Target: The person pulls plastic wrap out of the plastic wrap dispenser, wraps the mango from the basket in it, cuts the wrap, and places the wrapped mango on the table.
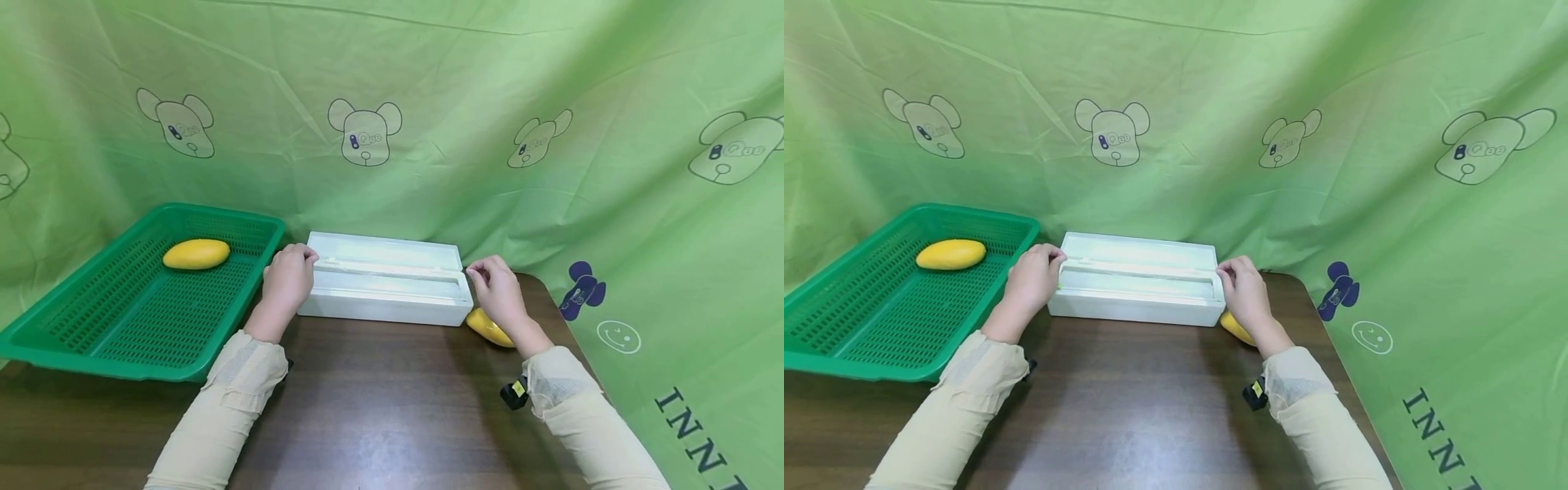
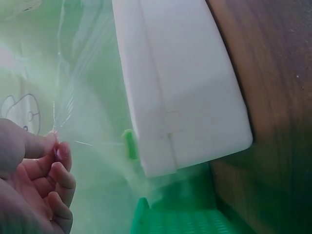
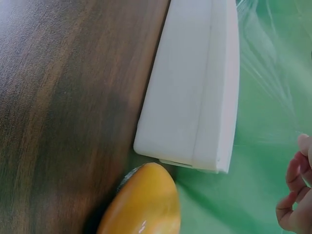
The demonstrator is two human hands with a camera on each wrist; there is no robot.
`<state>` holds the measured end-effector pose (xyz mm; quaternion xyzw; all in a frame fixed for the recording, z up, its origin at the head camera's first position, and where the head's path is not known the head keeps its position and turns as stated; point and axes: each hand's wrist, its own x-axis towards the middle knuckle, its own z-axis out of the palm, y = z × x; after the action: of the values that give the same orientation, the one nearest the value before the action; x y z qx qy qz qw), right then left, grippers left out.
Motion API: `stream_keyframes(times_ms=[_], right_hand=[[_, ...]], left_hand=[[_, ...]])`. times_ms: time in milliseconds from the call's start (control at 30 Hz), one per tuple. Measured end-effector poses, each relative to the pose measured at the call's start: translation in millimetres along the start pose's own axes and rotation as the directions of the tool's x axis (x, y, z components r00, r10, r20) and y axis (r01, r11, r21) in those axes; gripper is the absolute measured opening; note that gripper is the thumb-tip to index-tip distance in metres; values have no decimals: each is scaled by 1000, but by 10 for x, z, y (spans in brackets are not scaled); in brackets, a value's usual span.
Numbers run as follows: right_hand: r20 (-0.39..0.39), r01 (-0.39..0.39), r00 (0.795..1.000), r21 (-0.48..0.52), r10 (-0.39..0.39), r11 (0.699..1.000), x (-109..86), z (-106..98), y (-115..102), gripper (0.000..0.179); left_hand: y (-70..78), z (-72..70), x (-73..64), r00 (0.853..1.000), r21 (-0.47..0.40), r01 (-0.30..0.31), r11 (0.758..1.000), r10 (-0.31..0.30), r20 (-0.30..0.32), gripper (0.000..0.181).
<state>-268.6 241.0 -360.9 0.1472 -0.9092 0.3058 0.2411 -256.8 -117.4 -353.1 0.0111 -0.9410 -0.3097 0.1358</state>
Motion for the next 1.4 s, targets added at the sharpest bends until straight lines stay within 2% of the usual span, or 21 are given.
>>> stream_keyframes(times_ms=[400,667,1200,1300,1400], right_hand=[[-149,29,989,72,-18,997,-13,-100,-64,9],[-264,95,962,104,-64,990,-42,-168,-137,4],[-317,150,944,159,-94,976,-133,-412,-326,5],[-321,170,940,156,-113,973,-185,-469,-335,3],[-323,219,932,142,-163,965,-283,-545,-341,5]], left_hand=[[126,-164,-78,994,-67,-25,997,18,-103,23],[169,-292,-170,989,-89,-53,995,41,-140,23],[289,-565,-405,986,-105,-91,990,74,-152,23],[281,-599,-467,980,-118,-128,985,107,-167,22],[223,-623,-558,967,-143,-201,969,172,-189,19]])
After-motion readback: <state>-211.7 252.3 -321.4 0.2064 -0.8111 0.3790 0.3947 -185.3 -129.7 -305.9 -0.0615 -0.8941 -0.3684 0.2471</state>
